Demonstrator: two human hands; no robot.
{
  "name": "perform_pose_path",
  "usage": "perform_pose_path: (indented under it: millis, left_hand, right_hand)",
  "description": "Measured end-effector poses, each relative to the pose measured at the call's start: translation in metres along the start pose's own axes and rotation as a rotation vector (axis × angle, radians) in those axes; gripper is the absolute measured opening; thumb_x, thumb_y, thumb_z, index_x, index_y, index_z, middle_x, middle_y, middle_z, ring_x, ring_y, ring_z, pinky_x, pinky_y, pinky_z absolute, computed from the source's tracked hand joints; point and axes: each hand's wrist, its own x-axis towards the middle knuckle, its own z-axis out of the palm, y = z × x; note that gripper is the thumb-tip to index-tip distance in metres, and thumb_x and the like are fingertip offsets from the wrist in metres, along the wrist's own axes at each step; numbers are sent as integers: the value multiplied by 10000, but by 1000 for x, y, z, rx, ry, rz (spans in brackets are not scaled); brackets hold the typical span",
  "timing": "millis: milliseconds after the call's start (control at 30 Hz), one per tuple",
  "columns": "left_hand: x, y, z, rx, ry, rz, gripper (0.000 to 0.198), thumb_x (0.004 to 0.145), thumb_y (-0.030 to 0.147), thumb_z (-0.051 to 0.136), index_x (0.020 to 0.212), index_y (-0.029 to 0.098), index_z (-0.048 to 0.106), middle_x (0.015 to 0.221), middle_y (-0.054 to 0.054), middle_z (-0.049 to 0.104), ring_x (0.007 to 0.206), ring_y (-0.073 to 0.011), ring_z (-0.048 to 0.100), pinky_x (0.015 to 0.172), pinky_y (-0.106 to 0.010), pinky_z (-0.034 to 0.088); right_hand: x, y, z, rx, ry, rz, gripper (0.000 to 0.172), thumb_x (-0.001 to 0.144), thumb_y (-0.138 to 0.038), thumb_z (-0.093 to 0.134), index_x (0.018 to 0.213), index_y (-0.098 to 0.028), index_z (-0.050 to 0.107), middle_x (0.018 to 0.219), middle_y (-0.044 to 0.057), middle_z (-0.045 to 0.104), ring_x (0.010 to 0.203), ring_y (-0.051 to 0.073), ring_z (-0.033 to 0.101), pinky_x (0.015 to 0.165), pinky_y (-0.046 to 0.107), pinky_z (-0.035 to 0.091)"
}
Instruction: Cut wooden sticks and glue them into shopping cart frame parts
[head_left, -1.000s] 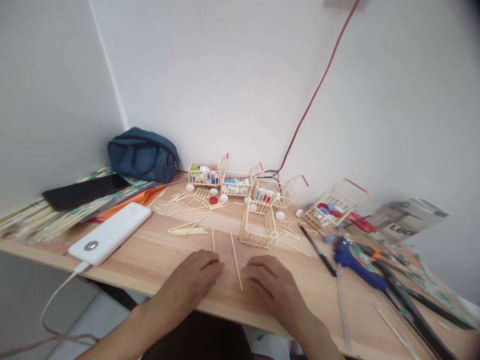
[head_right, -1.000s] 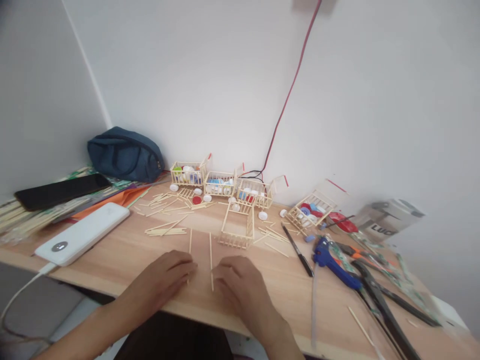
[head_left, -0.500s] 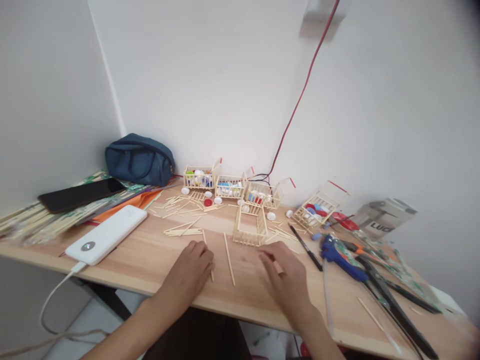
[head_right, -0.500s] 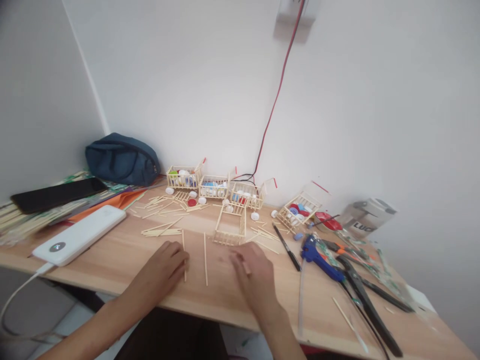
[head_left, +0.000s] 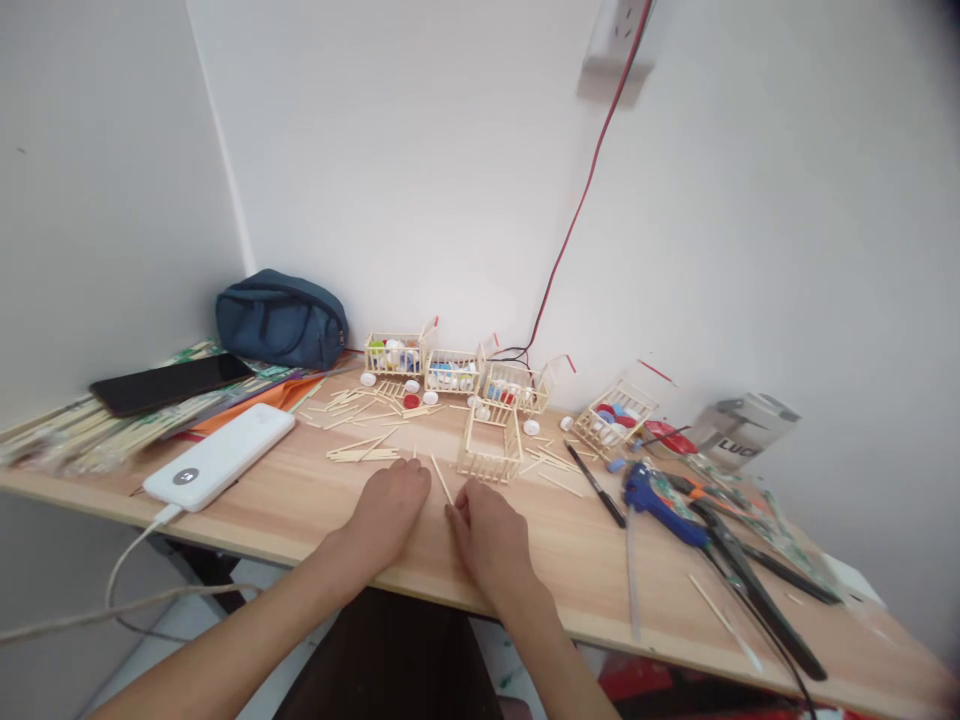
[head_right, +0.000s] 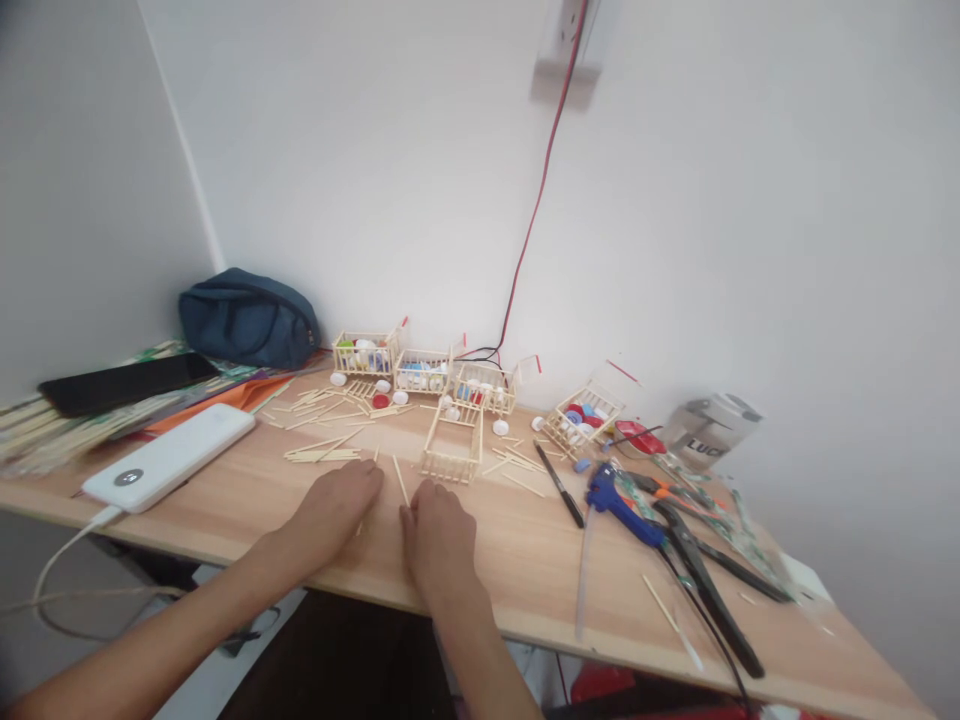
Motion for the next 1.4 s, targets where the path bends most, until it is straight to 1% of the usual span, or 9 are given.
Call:
perform_pose_path:
  millis: [333,533,767,900,1067,1133,1200,1300,1400]
  left_hand:
    - [-5,-6,17,-6,37,17,245,826,11,348,922,157,519,969,-95,604,908,-212,553,826,-362,465]
    - [-15,-8,29,-52,78,-6,205,848,43,351,868,174,508,882,-73,583,830,-218,546,753,-358,449]
    - [-12,-5,24,-154,170,-120,176,907,125,321,814,199,451,836,-53,565,797,-200,557,698,-317,429]
    - [-15,-11,17,-404,238,-211,184,934,245,295,778,223,390,734,-4,552,677,-171,556,625,-277,415]
    - [-42,-31,-3,-512,227,-278,158,873,335,377,774,231,443,661,22,571,606,-161,566,584,-258,426]
    - [-59,-42,-14,-521,199,-289,217,857,427,421,832,241,530,736,14,646,650,-169,613,595,-256,461]
    - [-78,-55,-24,-501,202,-276,297,821,514,465,893,272,622,856,9,709,758,-198,663,664,-276,506]
    - [-105,-80,-29,-394,194,-240,303,806,556,483,810,325,680,951,26,727,891,-233,671,772,-329,527]
    - [-121,-100,-27,-261,288,-223,330,836,561,435,811,368,702,1019,35,705,958,-243,646,872,-400,499]
  right_hand:
    - [-4,4,5,-16,5,-4,100,916,-208,476,883,-195,570,934,68,664,895,217,611,700,300,399]
    - [-5,6,8,-21,5,-10,131,936,-217,447,917,-189,573,947,72,651,917,226,592,727,309,401]
    - [-5,5,0,-29,-41,7,138,936,-217,455,921,-176,585,957,94,667,919,226,606,725,304,396]
    - [-11,13,-8,-25,-69,56,130,929,-222,467,901,-179,586,920,74,679,883,219,622,690,292,378]
    - [-23,25,-17,-28,-111,92,121,926,-216,475,883,-183,583,923,65,683,871,203,628,669,273,356]
    - [-27,28,-19,-29,-124,96,112,924,-212,482,879,-183,581,929,61,681,871,199,625,670,270,353]
    - [-30,30,-20,-31,-132,97,112,925,-209,481,875,-185,578,928,54,678,867,194,620,672,269,352]
    - [-33,31,-20,-34,-125,100,116,934,-220,475,888,-187,575,937,50,673,876,187,611,678,266,348]
    - [-34,30,-19,-43,-115,101,111,936,-227,478,894,-190,574,938,47,669,885,185,605,671,264,340]
